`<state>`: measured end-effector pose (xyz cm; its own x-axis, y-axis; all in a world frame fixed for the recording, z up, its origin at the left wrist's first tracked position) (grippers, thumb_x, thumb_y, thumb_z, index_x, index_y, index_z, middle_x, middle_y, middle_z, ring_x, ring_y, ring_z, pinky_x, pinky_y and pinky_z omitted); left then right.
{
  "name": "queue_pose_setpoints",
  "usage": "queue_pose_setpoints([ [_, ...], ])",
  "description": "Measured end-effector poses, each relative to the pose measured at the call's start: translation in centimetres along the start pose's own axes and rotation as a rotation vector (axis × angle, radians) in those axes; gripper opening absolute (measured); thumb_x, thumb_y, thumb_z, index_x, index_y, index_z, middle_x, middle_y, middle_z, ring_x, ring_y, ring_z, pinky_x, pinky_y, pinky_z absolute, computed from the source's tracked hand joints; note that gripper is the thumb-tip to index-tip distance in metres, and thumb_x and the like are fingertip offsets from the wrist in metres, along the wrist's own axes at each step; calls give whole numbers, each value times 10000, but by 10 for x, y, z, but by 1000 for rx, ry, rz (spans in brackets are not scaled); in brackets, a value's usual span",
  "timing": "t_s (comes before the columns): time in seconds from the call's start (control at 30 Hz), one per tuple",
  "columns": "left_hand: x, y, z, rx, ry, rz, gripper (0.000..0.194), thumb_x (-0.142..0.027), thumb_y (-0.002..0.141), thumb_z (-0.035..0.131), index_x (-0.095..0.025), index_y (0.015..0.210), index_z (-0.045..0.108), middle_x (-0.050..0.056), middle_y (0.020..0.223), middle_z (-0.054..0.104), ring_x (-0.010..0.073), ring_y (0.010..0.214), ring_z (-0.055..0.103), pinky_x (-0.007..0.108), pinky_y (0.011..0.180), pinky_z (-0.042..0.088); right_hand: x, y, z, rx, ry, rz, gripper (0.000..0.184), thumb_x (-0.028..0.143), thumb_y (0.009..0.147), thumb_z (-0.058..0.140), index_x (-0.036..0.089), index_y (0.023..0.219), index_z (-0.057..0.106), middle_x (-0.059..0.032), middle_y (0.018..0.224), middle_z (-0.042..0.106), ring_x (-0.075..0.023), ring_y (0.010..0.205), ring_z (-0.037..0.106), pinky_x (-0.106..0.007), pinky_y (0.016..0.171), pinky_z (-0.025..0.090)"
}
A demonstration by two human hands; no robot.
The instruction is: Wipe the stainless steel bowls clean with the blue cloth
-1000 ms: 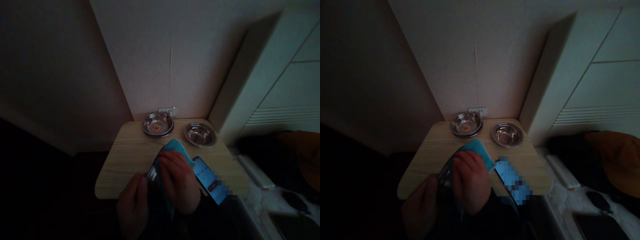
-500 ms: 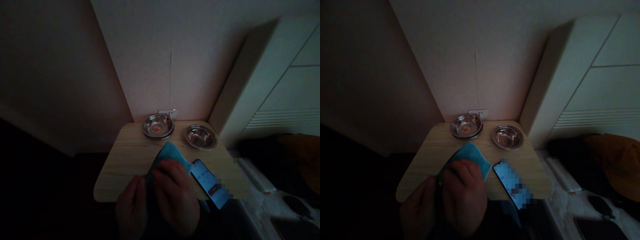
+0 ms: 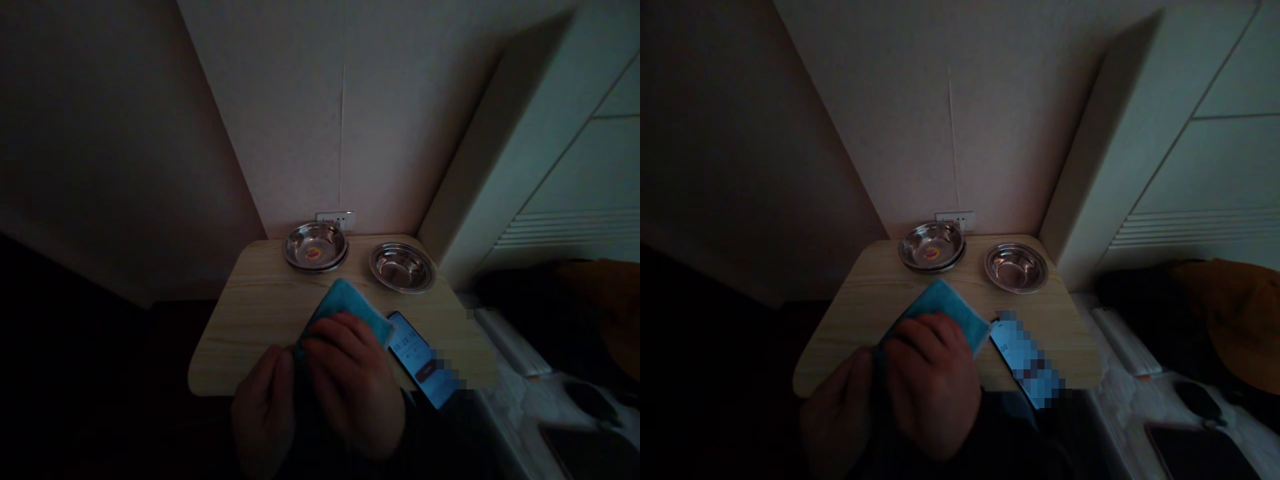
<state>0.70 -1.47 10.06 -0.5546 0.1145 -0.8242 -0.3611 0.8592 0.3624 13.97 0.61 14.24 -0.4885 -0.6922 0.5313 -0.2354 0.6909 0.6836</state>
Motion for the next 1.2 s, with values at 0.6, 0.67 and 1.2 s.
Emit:
queue_pose_setpoints([
  [0.6, 33, -8, 1, 22, -181, -165, 357, -507, 729, 574, -183, 637, 691, 28, 593, 677, 166, 526, 615, 228, 486, 501, -89, -33, -2, -192, 412, 656, 254, 371, 835, 560, 202, 945, 715, -60, 948, 720, -219, 898, 661, -379, 843, 525],
  [0.67, 35, -8, 4, 53, -212, -191, 382, -520, 757, 548, -181, 682, 706, 36, 656, 699, 167, 568, 630, 227, 514, 510, -86, -32, -3, -204, 398, 626, 245, 360, 837, 559, 201, 943, 712, -61, 968, 716, -221, 912, 658, -390, 860, 518],
  [1.2, -3, 5, -4, 136, -66, -288, 415, -539, 765, 501, -173, 691, 684, 27, 613, 667, 160, 563, 616, 214, 526, 496, -62, -34, 1, -162, 258, 427, 226, 250, 889, 511, 223, 1052, 665, -72, 1095, 668, -210, 1038, 607, -380, 910, 490],
])
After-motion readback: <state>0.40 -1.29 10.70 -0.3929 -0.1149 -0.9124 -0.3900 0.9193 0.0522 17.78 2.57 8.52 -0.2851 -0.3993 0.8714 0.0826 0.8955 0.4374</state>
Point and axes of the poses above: each hand's wrist, its own y-axis towards the middle knuckle, its own z-axis out of the palm, x = y × z, the point moved 5 cm from there along y, towards the middle knuckle
